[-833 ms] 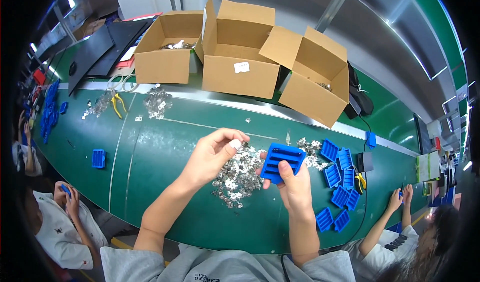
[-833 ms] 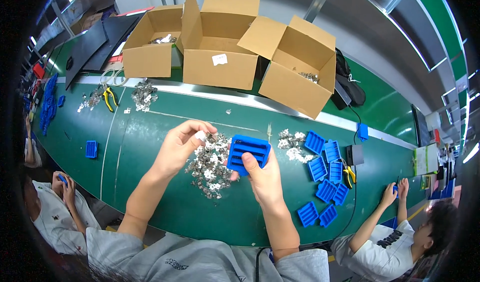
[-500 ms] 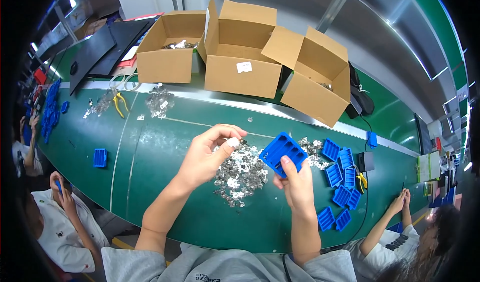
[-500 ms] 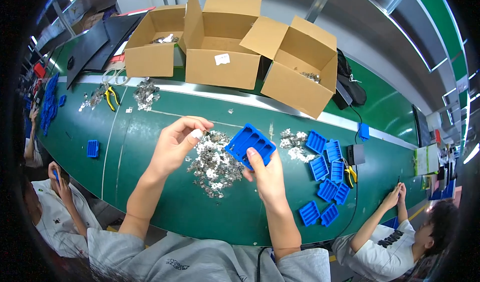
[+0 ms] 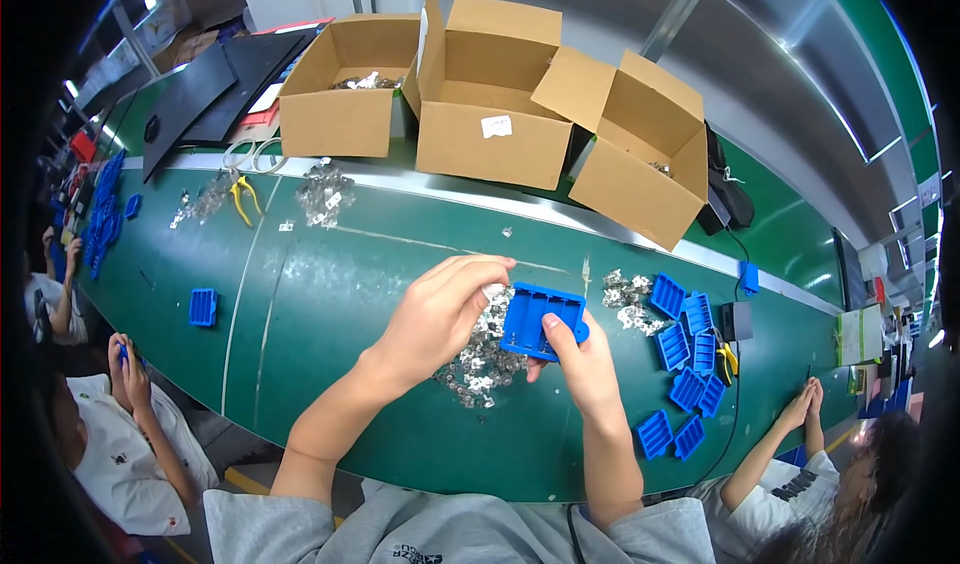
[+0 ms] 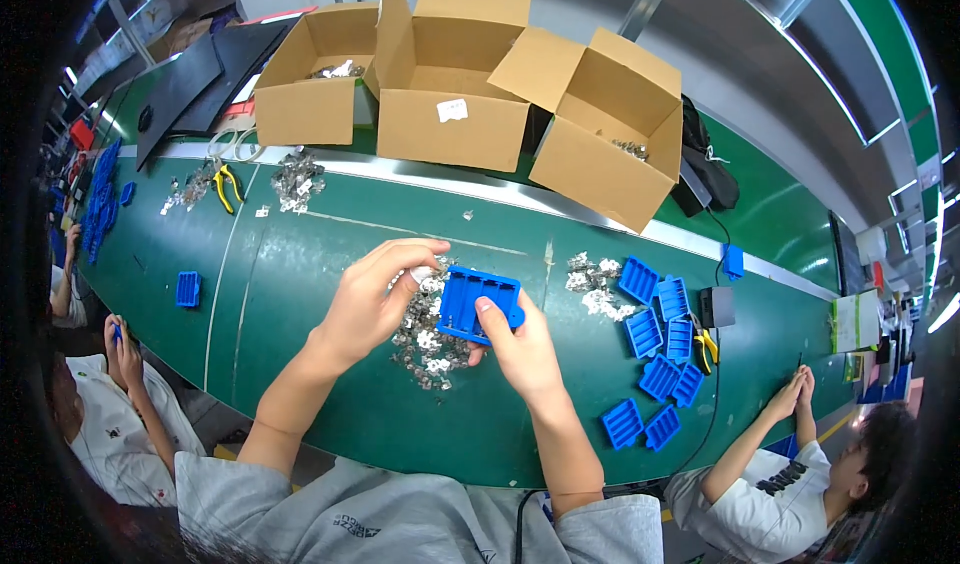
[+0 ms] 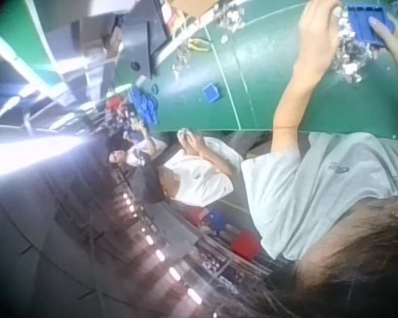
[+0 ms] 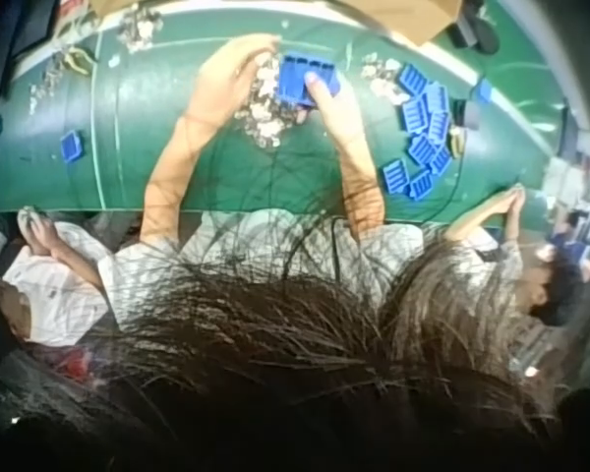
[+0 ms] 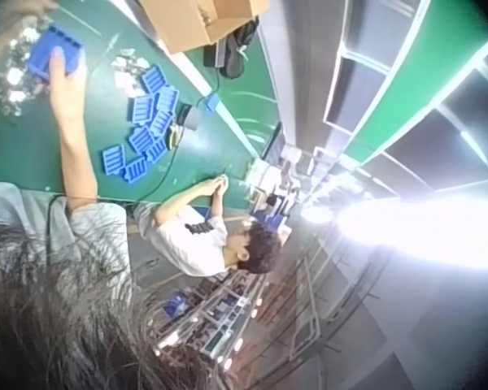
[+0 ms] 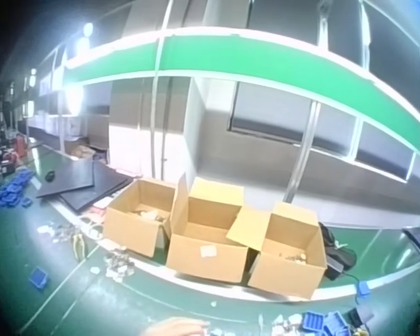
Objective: Picking up small metal clips from a pile and placing them into the compartments of blue plastic bins.
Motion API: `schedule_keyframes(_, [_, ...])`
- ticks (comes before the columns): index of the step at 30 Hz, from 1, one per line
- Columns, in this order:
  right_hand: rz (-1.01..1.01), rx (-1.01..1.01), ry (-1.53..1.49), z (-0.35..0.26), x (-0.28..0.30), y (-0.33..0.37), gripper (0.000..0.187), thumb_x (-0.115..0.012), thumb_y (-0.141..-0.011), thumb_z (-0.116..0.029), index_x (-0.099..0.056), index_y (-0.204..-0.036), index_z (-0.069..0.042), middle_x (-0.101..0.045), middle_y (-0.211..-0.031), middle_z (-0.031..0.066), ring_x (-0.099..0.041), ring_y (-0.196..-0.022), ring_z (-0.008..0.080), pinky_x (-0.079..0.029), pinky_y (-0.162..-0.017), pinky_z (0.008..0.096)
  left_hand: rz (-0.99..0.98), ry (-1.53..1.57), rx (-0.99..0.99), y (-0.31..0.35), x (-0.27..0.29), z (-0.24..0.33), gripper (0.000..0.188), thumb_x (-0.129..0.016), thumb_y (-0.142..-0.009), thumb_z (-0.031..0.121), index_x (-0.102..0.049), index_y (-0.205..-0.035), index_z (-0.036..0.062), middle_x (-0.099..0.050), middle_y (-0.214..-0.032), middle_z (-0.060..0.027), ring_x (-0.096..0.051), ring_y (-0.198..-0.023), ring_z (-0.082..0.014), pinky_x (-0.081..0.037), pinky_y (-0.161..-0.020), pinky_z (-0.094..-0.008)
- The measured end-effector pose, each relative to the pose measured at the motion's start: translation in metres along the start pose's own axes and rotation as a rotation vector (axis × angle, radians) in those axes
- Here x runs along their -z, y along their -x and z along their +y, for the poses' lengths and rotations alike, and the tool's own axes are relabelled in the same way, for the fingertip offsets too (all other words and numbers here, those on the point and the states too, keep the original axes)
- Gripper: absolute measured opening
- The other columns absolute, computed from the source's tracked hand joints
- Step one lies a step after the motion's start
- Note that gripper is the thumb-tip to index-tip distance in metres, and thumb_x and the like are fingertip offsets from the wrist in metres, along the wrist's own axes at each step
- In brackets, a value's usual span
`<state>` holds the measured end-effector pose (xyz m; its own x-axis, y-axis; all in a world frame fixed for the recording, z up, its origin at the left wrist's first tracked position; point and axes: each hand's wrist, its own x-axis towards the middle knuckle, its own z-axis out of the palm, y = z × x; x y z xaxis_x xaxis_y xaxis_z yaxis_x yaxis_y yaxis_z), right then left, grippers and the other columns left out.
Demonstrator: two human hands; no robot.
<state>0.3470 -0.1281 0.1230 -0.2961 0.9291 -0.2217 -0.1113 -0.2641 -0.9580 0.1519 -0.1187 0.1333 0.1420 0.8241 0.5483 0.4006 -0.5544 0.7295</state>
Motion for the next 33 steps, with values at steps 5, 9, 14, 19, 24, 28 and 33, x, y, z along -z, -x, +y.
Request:
schedule_keyframes(5, [-0.015, -0.024, -0.026, -0.0001, 0.0008, 0.0006, 0.028, -0.055, -0.096, -0.020, -0.051, -0.111, 0.003, -0.060, -0.083, 0.0082, -0.059, -0.062, 0.0131, -0.051, -0.049, 0.0262, -0.097, -0.071, 0.087, 0.0036, 0.0010, 0.0008, 0.021, -0.059, -0.080, -0.009, -0.061, -0.099, -0.0003, -0.067, -0.099, -0.0151, -0.065, -0.090, -0.0315, -0.053, -0.077, -0.0369])
schedule_keyframes(9, [0.001, -0.002, 0.021, 0.0026, 0.0016, 0.0000, 0.031, -0.051, -0.097, -0.024, -0.053, -0.111, 0.003, -0.062, -0.081, 0.0100, -0.060, -0.059, 0.0152, -0.052, -0.049, 0.0268, -0.082, -0.108, -0.003, 0.0036, -0.0021, -0.0004, 0.024, -0.060, -0.077, -0.010, -0.061, -0.099, -0.0002, -0.067, -0.094, -0.0152, -0.065, -0.086, -0.0321, -0.052, -0.074, -0.0382])
schedule_keyframes(14, [0.000, -0.009, 0.009, 0.0031, -0.0001, 0.0006, 0.029, -0.053, -0.097, -0.022, -0.051, -0.111, 0.003, -0.061, -0.082, 0.0090, -0.060, -0.061, 0.0139, -0.052, -0.049, 0.0261, -0.072, -0.147, -0.027, 0.0036, -0.0023, -0.0008, 0.025, -0.061, -0.075, -0.010, -0.061, -0.098, 0.0002, -0.066, -0.093, -0.0149, -0.064, -0.085, -0.0320, -0.052, -0.074, -0.0388])
schedule_keyframes(19, [-0.012, -0.023, -0.027, 0.0031, -0.0011, 0.0007, 0.027, -0.054, -0.097, -0.020, -0.050, -0.111, 0.003, -0.060, -0.084, 0.0081, -0.059, -0.062, 0.0125, -0.051, -0.050, 0.0255, -0.079, -0.174, -0.061, 0.0021, -0.0028, -0.0008, 0.025, -0.062, -0.073, -0.009, -0.061, -0.096, 0.0007, -0.065, -0.090, -0.0146, -0.063, -0.083, -0.0322, -0.051, -0.074, -0.0394])
schedule_keyframes(24, [-0.006, -0.004, 0.007, 0.0058, -0.0018, 0.0006, 0.033, -0.052, -0.096, -0.024, -0.052, -0.115, 0.002, -0.062, -0.084, 0.0096, -0.061, -0.063, 0.0149, -0.052, -0.049, 0.0268, -0.084, -0.192, -0.062, 0.0025, -0.0041, -0.0025, 0.023, -0.063, -0.074, -0.006, -0.061, -0.096, 0.0016, -0.065, -0.091, -0.0129, -0.062, -0.083, -0.0308, -0.050, -0.074, -0.0389])
schedule_keyframes(28, [-0.015, -0.012, 0.008, 0.0040, -0.0028, 0.0009, 0.032, -0.052, -0.097, -0.024, -0.051, -0.115, 0.002, -0.062, -0.085, 0.0093, -0.061, -0.063, 0.0148, -0.052, -0.049, 0.0268, -0.089, -0.203, -0.074, 0.0033, -0.0037, -0.0043, 0.022, -0.064, -0.076, -0.003, -0.061, -0.097, 0.0023, -0.065, -0.092, -0.0110, -0.062, -0.084, -0.0289, -0.050, -0.075, -0.0384])
schedule_keyframes(33, [-0.015, -0.016, -0.003, 0.0076, -0.0003, -0.0003, 0.031, -0.052, -0.097, -0.024, -0.051, -0.114, 0.002, -0.062, -0.085, 0.0092, -0.061, -0.064, 0.0143, -0.052, -0.050, 0.0265, -0.063, -0.163, -0.051, 0.0015, -0.0018, -0.0034, 0.021, -0.064, -0.075, -0.002, -0.061, -0.096, 0.0023, -0.064, -0.094, -0.0112, -0.061, -0.088, -0.0295, -0.050, -0.077, -0.0381])
